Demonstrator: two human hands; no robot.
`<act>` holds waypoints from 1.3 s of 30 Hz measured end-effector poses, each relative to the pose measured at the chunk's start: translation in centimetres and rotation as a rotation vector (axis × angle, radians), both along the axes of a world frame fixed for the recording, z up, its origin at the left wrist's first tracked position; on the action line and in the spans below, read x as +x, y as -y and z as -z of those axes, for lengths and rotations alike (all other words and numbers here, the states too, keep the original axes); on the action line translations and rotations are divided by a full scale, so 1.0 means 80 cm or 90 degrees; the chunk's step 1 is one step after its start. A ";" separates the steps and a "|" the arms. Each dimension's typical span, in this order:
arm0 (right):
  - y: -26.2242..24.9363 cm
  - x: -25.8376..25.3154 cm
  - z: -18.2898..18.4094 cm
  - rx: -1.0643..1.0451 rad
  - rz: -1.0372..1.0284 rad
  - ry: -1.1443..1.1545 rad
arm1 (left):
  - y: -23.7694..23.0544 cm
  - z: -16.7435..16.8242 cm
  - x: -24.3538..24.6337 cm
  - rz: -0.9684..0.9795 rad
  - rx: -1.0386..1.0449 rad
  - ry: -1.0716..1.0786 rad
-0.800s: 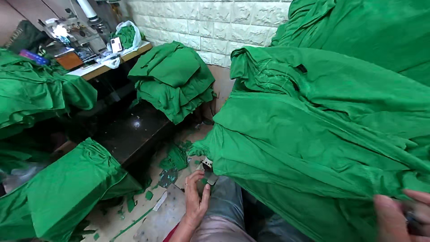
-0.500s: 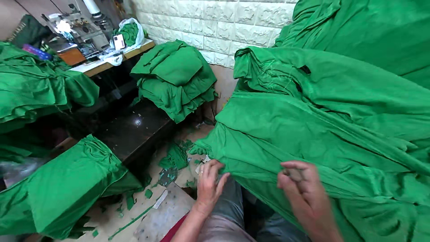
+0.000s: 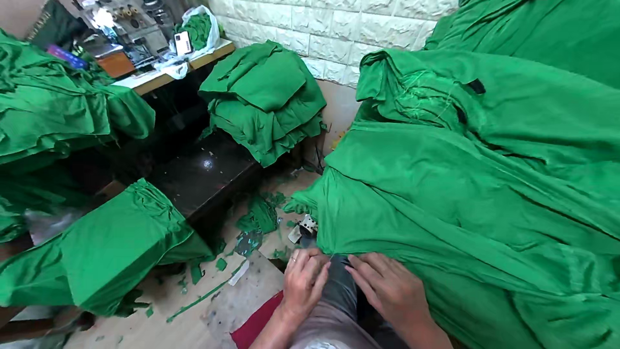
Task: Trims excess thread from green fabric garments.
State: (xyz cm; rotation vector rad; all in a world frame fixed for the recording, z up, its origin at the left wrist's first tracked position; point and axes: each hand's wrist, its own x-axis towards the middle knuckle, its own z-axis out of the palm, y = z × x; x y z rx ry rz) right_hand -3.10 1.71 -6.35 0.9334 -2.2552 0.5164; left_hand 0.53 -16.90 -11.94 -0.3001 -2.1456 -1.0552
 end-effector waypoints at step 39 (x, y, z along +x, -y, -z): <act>-0.072 0.056 -0.071 -0.203 0.233 0.158 | -0.001 -0.020 -0.070 -0.088 -0.040 -0.120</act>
